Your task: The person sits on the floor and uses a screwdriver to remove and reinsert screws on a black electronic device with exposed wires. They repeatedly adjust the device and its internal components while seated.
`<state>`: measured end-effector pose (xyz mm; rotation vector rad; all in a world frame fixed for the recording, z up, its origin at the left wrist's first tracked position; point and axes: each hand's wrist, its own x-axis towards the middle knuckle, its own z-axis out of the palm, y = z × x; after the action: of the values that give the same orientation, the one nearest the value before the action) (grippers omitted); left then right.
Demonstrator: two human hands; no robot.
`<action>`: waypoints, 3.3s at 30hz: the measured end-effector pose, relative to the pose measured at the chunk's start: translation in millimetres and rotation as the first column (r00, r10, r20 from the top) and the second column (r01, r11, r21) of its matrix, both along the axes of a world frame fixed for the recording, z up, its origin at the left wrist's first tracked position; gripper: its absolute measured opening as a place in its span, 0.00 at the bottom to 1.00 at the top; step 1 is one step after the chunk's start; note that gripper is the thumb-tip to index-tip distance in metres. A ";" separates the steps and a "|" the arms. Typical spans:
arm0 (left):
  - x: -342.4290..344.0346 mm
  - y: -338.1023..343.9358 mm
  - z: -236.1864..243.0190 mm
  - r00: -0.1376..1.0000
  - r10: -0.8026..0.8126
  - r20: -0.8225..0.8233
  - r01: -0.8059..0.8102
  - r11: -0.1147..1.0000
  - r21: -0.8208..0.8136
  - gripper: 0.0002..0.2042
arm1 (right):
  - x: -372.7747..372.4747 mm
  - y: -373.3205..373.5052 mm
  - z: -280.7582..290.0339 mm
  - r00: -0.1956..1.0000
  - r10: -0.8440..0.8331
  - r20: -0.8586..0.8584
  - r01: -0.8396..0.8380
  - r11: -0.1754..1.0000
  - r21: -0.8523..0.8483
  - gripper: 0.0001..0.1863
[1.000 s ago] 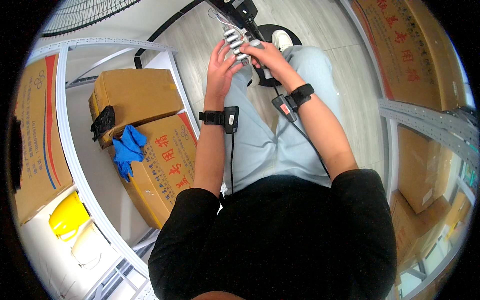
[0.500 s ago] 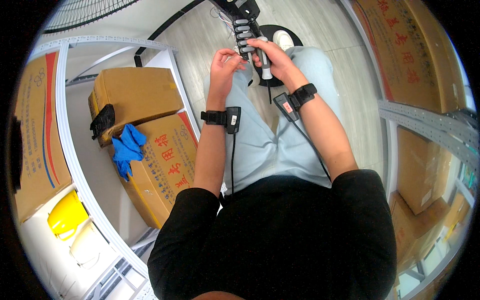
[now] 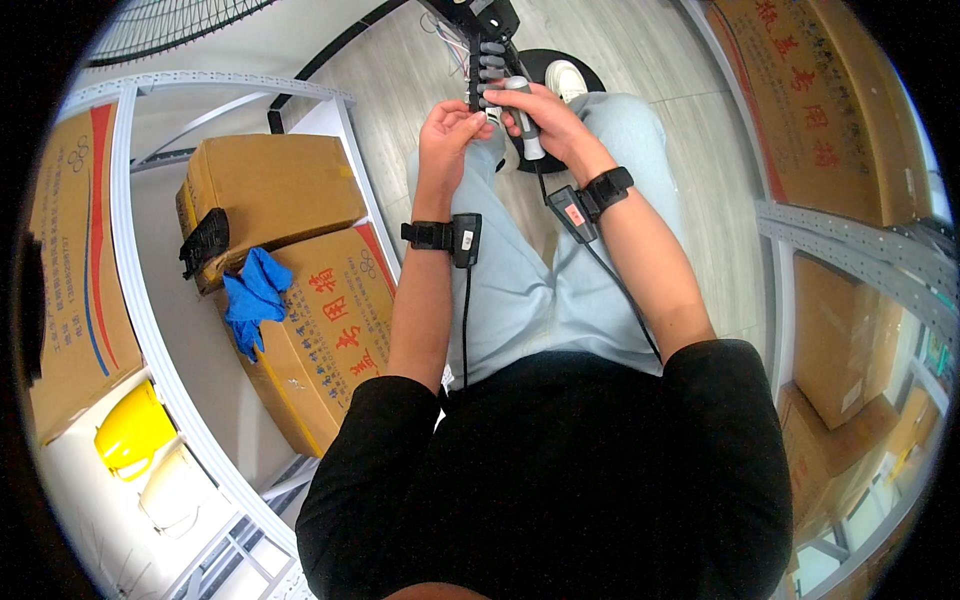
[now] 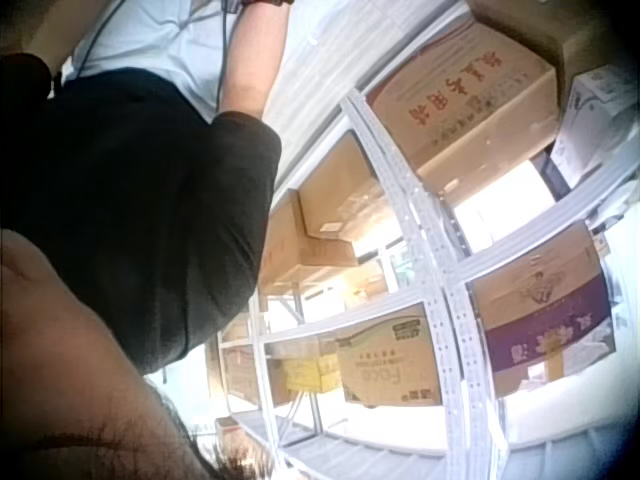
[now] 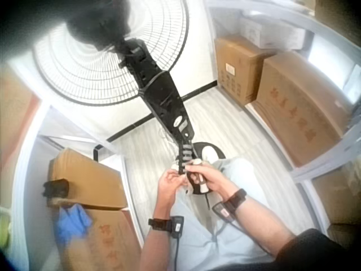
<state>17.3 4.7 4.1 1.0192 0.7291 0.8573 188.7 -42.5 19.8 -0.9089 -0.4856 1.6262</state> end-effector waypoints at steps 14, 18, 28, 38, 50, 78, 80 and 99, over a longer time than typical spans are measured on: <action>-1.4 1.0 -0.1 0.999 -0.004 0.035 0.004 1.000 -0.013 0.12 | 0.1 1.2 -4.5 1.000 0.012 -0.011 -0.012 1.000 0.025 0.14; -1.4 1.4 -1.7 0.999 -0.028 0.028 0.029 1.000 -0.005 0.12 | -0.3 1.5 -7.2 1.000 0.011 -0.011 -0.010 1.000 0.029 0.15; -1.1 0.8 -0.9 0.999 -0.043 0.022 0.042 0.999 0.012 0.12 | -0.5 2.2 -6.5 0.999 0.000 0.034 -0.001 0.999 0.046 0.17; -2.5 3.6 -2.3 0.999 -0.031 0.033 0.030 1.000 0.008 0.12 | -0.4 3.8 -9.0 1.000 0.013 0.004 -0.013 0.999 0.031 0.17; -1.9 3.1 1.8 1.000 -0.005 0.024 0.005 1.000 0.001 0.14 | 0.3 4.3 -7.7 0.999 -0.004 -0.044 0.004 1.000 0.008 0.14; -1.3 6.4 5.7 0.945 0.036 0.326 0.075 0.944 -0.323 0.18 | 12.9 1.6 -12.9 0.996 -0.032 -0.085 0.034 0.999 0.026 0.11; -2.4 10.3 1.3 0.918 0.069 0.390 0.076 0.936 -0.345 0.19 | 12.4 0.1 -12.7 0.996 -0.035 -0.085 0.037 0.999 0.026 0.11; 10.1 18.3 -12.3 0.836 0.268 0.478 -0.013 0.882 -0.472 0.16 | 14.8 3.3 -22.0 0.983 -0.179 -0.033 0.177 0.982 -0.069 0.09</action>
<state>27.4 23.0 -8.3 0.2737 0.4899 0.9863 203.5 -39.3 -2.2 -0.9407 -0.3158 1.5010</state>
